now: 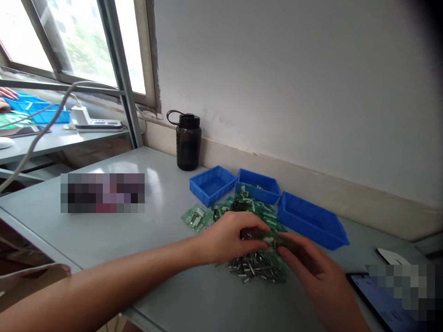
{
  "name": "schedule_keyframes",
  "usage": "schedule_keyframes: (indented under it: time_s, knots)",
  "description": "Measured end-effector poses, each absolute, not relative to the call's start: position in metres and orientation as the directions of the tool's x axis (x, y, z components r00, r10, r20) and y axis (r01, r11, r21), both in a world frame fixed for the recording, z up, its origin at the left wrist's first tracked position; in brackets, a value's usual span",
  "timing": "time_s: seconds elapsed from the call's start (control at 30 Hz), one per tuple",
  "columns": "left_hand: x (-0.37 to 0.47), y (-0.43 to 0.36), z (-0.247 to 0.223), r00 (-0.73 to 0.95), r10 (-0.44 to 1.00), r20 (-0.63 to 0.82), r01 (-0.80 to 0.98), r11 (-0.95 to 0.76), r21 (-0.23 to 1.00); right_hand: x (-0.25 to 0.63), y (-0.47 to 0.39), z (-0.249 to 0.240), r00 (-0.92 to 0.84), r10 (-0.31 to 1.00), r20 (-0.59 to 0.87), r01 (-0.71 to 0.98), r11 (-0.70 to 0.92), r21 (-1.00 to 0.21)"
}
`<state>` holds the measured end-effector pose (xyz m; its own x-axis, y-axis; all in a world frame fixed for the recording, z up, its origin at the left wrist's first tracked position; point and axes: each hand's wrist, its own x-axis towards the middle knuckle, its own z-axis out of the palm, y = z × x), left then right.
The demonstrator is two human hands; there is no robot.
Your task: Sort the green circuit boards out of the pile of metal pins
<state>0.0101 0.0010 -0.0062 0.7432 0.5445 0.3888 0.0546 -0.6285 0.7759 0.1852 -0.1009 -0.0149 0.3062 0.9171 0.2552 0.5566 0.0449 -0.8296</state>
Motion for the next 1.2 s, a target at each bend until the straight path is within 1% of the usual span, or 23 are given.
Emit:
schedule_keyframes:
  time_s: [0.1, 0.27, 0.4, 0.5, 0.63, 0.8, 0.87, 0.93, 1.03, 1.2]
  knots:
    - [0.01, 0.002, -0.005, 0.74, 0.557, 0.377, 0.056, -0.609, 0.791, 0.186, -0.102, -0.016, 0.32, 0.917, 0.237, 0.576, 0.01, -0.817]
    - [0.008, 0.005, -0.002, 0.754, 0.508, 0.416, 0.001, -0.635, 0.773, 0.185, -0.104, -0.015, 0.357, 0.9, 0.252, 0.584, -0.004, -0.812]
    - [0.006, 0.005, 0.003, 0.728, 0.493, 0.477, -0.049, -0.656, 0.753, 0.184, -0.102, -0.012, 0.299, 0.934, 0.196, 0.524, 0.01, -0.852]
    - [0.004, 0.004, 0.006, 0.727, 0.474, 0.497, -0.06, -0.677, 0.734, 0.184, -0.101, -0.01, 0.269, 0.941, 0.204, 0.52, 0.037, -0.853]
    - [0.003, 0.004, 0.007, 0.734, 0.45, 0.509, -0.059, -0.705, 0.707, 0.185, -0.103, -0.009, 0.219, 0.935, 0.278, 0.604, 0.094, -0.791]
    - [0.003, 0.005, 0.004, 0.741, 0.485, 0.464, 0.002, -0.693, 0.721, 0.186, -0.107, -0.004, 0.185, 0.921, 0.344, 0.69, 0.128, -0.712]
    - [0.003, 0.005, 0.004, 0.739, 0.451, 0.501, -0.004, -0.741, 0.672, 0.185, -0.108, -0.001, 0.171, 0.925, 0.34, 0.703, 0.127, -0.7]
    - [0.003, 0.006, 0.004, 0.738, 0.386, 0.553, -0.026, -0.803, 0.595, 0.185, -0.108, 0.0, 0.161, 0.931, 0.327, 0.699, 0.126, -0.704]
    - [0.002, 0.006, 0.003, 0.758, 0.304, 0.578, -0.013, -0.878, 0.478, 0.184, -0.107, -0.001, 0.149, 0.929, 0.339, 0.689, 0.148, -0.709]
    - [0.001, 0.009, -0.001, 0.797, 0.143, 0.587, 0.016, -0.976, 0.216, 0.187, -0.104, -0.006, 0.124, 0.927, 0.354, 0.712, 0.166, -0.682]
